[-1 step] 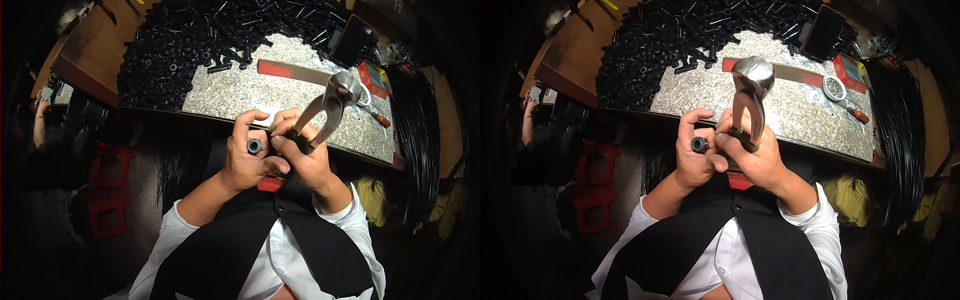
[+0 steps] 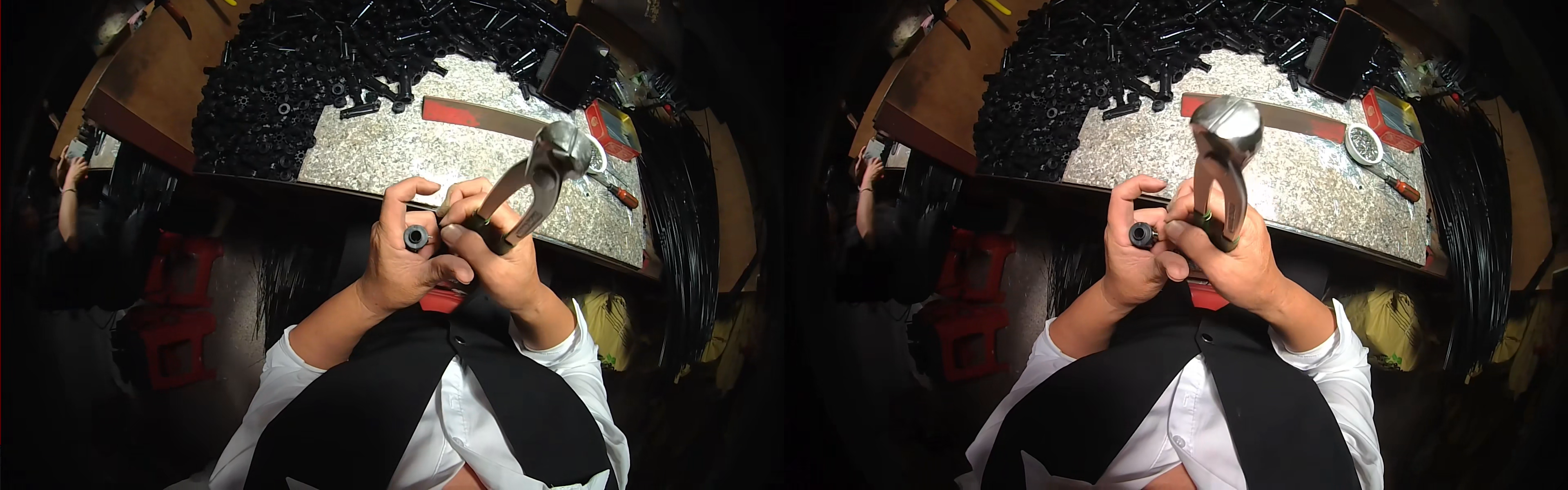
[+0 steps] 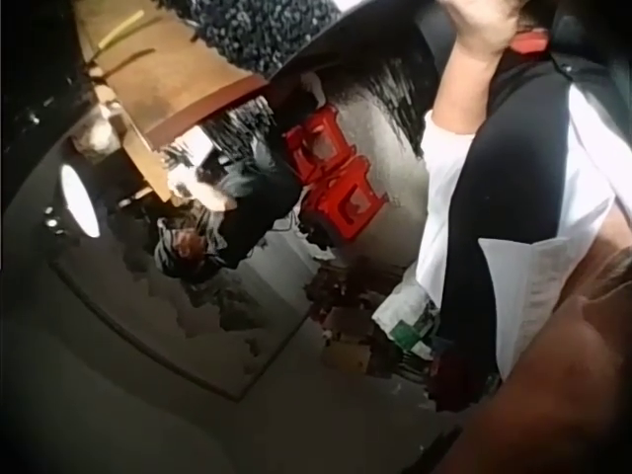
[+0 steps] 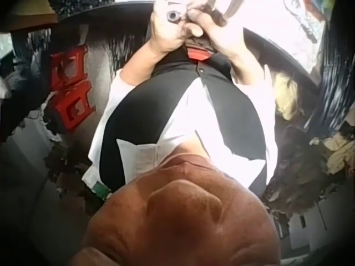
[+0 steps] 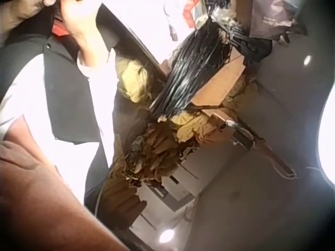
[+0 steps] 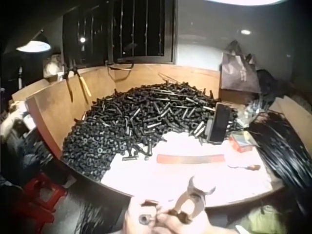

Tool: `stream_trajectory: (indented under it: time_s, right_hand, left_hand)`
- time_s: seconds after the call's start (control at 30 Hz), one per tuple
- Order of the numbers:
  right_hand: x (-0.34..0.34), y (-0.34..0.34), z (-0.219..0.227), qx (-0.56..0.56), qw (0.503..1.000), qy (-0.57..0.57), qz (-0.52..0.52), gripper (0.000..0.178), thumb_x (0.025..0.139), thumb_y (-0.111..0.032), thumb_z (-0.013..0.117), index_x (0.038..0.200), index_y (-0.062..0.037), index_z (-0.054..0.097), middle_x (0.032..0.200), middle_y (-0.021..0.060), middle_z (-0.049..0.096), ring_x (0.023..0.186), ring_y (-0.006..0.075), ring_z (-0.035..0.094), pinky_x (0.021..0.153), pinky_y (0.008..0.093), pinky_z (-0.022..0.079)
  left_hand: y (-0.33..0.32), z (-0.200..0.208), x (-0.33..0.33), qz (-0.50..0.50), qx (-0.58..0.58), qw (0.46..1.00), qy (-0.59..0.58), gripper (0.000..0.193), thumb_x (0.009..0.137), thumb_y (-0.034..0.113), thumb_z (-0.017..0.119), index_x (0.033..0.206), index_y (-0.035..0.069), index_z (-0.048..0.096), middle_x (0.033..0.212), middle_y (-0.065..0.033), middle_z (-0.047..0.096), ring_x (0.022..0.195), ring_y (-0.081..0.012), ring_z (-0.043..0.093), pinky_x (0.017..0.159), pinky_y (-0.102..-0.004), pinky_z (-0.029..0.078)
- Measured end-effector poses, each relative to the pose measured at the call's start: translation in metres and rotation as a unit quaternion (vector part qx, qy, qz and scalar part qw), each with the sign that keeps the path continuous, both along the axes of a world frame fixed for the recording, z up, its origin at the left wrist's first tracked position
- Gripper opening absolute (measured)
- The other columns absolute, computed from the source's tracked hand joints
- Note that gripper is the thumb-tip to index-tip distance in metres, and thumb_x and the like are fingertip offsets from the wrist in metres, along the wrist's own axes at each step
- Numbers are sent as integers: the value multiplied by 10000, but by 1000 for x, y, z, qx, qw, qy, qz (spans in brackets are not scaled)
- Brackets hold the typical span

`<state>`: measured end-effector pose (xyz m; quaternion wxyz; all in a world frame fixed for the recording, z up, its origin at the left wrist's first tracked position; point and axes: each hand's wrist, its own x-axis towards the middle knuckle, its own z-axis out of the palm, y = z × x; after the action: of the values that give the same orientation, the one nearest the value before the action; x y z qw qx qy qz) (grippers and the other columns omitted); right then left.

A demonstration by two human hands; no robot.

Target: Assembling small black plastic parts into finished components using manual pliers and crimping tools.

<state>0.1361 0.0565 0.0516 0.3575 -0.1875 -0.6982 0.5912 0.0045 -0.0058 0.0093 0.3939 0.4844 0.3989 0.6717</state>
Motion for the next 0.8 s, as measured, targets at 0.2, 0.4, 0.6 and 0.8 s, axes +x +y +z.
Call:
stream_trajectory:
  time_s: [0.2, 0.4, 0.6, 0.8]
  right_hand:
    - [-3, -2, -7, 97, 995, -29, -21, 107, 792, 12, 623, 892, -25, 632, 1010, 91, 501, 879, 147, 518, 778, 291, 437]
    - [-3, -4, -9, 80, 995, -62, -26, 95, 778, -1, 637, 870, -20, 630, 1041, 95, 488, 869, 146, 525, 763, 291, 446]
    - [-5, -3, -13, 118, 992, -43, -16, 99, 772, -7, 642, 870, -18, 628, 1025, 100, 486, 862, 157, 529, 759, 296, 447]
    - [-5, -5, -12, 112, 994, -12, -3, 151, 742, 27, 661, 880, -24, 627, 1004, 114, 488, 872, 175, 522, 763, 307, 450]
  left_hand:
    - [1, -4, -3, -6, 20, 1000, 16, 974, 590, 483, 830, 1224, -18, 285, 891, -177, 677, 817, -157, 656, 703, -246, 519]
    - [2, -3, -3, 2, 47, 999, 12, 945, 620, 448, 839, 1222, -25, 285, 878, -191, 671, 811, -149, 651, 701, -250, 521]
    - [-3, 6, -4, -8, 12, 1000, -21, 868, 693, 369, 828, 1234, -19, 269, 868, -190, 668, 797, -157, 652, 683, -250, 517]
    - [-1, 2, -2, 32, 22, 999, 24, 883, 692, 390, 825, 1238, -19, 264, 790, -141, 654, 731, -144, 638, 649, -239, 505]
